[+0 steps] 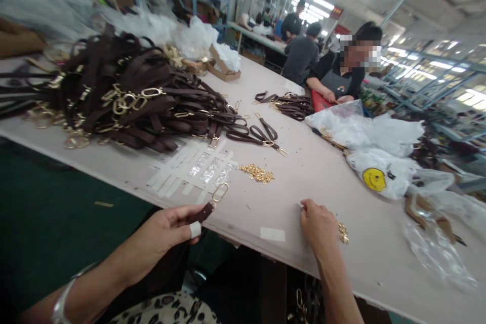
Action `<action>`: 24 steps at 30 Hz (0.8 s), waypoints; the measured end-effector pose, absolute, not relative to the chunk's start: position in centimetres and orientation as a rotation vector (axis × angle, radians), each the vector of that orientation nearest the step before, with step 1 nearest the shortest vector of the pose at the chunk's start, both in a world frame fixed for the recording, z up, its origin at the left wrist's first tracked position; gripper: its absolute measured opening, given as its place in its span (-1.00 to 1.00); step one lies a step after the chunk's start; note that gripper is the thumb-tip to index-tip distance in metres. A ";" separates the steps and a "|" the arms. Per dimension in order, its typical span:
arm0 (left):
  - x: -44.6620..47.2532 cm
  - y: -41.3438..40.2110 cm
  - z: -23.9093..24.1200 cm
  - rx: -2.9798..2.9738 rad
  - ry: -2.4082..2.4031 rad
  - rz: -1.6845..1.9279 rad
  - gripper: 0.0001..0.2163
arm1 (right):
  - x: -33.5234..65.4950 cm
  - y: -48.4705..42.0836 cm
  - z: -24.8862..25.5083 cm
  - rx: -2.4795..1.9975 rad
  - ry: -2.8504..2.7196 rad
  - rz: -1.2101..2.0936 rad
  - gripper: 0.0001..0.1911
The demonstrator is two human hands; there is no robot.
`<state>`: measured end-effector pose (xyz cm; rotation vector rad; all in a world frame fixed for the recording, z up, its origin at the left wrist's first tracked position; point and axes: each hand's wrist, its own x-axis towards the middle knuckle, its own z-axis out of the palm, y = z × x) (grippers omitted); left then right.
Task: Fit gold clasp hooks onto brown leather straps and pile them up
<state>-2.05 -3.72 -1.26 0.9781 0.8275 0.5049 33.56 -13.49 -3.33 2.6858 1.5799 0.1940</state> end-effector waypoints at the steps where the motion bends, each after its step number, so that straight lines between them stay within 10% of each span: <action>1: -1.8 -3.7 -1.1 0.959 0.822 0.523 -0.65 | 33.6 -13.4 -3.2 2.663 1.587 0.176 -0.68; 10: -1.8 -5.1 -1.2 0.917 0.855 0.644 -0.75 | 33.7 -13.1 -4.5 2.831 1.638 0.207 -0.64; 18: -2.3 -7.9 -0.7 1.080 0.868 0.776 -0.84 | 16.7 -13.9 -2.5 3.367 2.512 -1.053 -0.69; 24: -3.7 -9.1 -0.9 1.212 0.835 0.824 -0.82 | 11.6 -14.8 -3.1 3.007 2.959 -0.709 -0.87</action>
